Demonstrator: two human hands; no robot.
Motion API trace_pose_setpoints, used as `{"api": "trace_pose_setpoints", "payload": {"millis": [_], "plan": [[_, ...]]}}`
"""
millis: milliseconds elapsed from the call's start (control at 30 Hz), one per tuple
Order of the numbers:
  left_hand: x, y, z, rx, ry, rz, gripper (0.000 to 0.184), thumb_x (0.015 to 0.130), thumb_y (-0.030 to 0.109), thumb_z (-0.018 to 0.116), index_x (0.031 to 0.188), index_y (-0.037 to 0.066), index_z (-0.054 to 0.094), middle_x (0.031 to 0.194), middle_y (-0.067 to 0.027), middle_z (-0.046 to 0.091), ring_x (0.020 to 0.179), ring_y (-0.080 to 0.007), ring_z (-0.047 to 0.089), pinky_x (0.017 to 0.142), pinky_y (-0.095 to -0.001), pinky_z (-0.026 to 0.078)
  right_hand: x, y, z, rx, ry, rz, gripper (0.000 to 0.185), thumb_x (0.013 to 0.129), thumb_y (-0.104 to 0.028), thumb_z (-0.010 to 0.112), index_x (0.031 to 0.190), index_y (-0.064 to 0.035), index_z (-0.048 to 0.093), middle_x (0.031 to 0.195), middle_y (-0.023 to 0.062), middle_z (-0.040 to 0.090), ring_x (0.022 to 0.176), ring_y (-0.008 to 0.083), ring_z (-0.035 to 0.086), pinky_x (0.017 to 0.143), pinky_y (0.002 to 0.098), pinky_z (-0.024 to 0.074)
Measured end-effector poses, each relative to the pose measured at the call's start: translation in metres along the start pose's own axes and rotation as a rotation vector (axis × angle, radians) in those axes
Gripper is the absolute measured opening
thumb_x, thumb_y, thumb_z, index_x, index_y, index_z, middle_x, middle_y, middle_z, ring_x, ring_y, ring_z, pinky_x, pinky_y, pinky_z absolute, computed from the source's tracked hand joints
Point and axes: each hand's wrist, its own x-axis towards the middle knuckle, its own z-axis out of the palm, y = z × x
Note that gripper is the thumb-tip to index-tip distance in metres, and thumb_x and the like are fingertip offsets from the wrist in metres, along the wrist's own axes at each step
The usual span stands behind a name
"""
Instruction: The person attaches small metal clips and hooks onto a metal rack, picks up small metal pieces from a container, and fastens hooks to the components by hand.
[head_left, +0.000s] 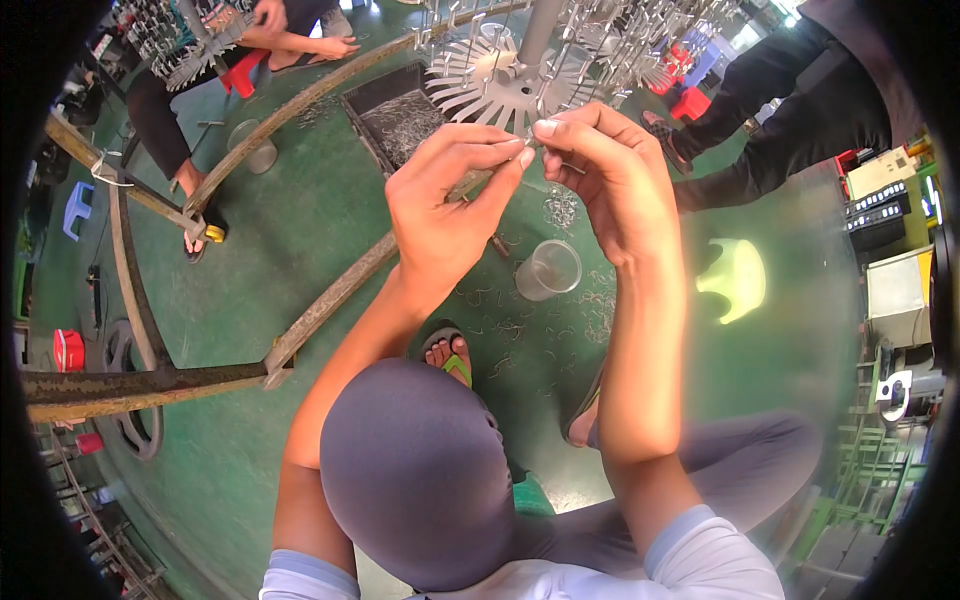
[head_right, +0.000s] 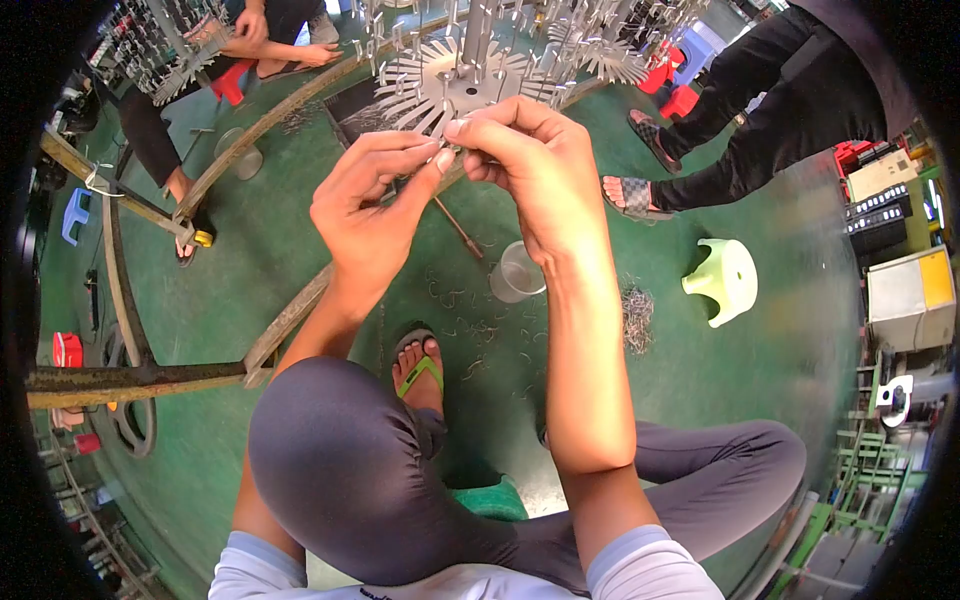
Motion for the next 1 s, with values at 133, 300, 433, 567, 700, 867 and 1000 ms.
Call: {"api": "trace_pose_setpoints", "payload": {"millis": [133,300,433,567,700,867,1000], "plan": [[-0.003,-0.004,0.005,-0.169,0.071,-0.185,0.014,0.083,-0.008,0.078,0.096,-0.003,0.075,0.095,-0.0107,0.074,0.087,-0.0140,0.071,0.075,-0.0272,0.058,-0.002,0.001,0.007,-0.078,0.012,-0.050,0.011,0.088,-0.009,0.075,0.093,0.0007,0.075,0.081,0.0029,0.072,0.070,0.0072,0.062,0.067,0.0219,0.0500],[0.008,-0.002,0.005,-0.168,0.079,-0.405,0.012,0.088,-0.006,0.077,0.099,-0.006,0.072,0.098,-0.0073,0.072,0.082,-0.0086,0.068,0.070,-0.0196,0.055,-0.010,0.013,0.007,-0.396,0.188,-0.116,0.023,0.090,-0.015,0.079,0.103,0.0036,0.073,0.084,0.0030,0.072,0.071,0.0086,0.063,0.067,0.0237,0.0522],[0.024,-0.006,0.003,0.022,0.060,-0.428,0.013,0.089,0.005,0.079,0.098,-0.002,0.074,0.092,-0.0040,0.073,0.078,-0.0056,0.066,0.063,-0.0191,0.050,-0.008,0.025,0.014,-0.542,0.353,-0.292,0.029,0.088,-0.009,0.077,0.109,0.0097,0.072,0.078,0.0036,0.071,0.067,0.0060,0.060,0.063,0.0230,0.0499],[0.030,-0.015,0.002,0.102,0.054,-0.427,0.014,0.087,0.011,0.081,0.095,0.001,0.076,0.093,-0.0028,0.073,0.075,-0.0061,0.065,0.061,-0.0227,0.049,-0.002,0.028,0.026,-0.594,0.482,-0.468,0.033,0.088,-0.006,0.075,0.116,0.0108,0.070,0.072,0.0112,0.072,0.059,0.0107,0.064,0.058,0.0299,0.0523],[0.030,-0.016,0.002,0.129,0.033,-0.413,0.016,0.090,0.010,0.081,0.100,0.000,0.075,0.090,-0.0030,0.074,0.074,-0.0038,0.062,0.061,-0.0188,0.047,0.008,0.028,0.033,-0.734,0.482,-0.622,0.030,0.090,-0.007,0.073,0.114,0.0104,0.071,0.070,0.0189,0.071,0.058,0.0254,0.070,0.057,0.0368,0.0539],[0.030,-0.011,0.000,0.139,0.003,-0.443,0.016,0.090,0.010,0.080,0.101,0.000,0.075,0.087,-0.0020,0.073,0.074,-0.0038,0.062,0.063,-0.0193,0.047,0.019,0.037,0.035,-0.748,0.484,-0.542,0.023,0.091,-0.011,0.072,0.104,0.0065,0.074,0.070,0.0210,0.070,0.062,0.0338,0.071,0.059,0.0403,0.0542],[0.030,-0.002,-0.006,0.109,0.025,-0.404,0.010,0.088,0.008,0.078,0.095,0.000,0.075,0.095,-0.0041,0.072,0.078,-0.0087,0.064,0.066,-0.0239,0.050,0.017,0.038,0.037,-0.712,0.507,-0.572,0.017,0.090,-0.013,0.072,0.096,0.0027,0.075,0.069,0.0184,0.070,0.061,0.0340,0.070,0.058,0.0416,0.0535]]}}
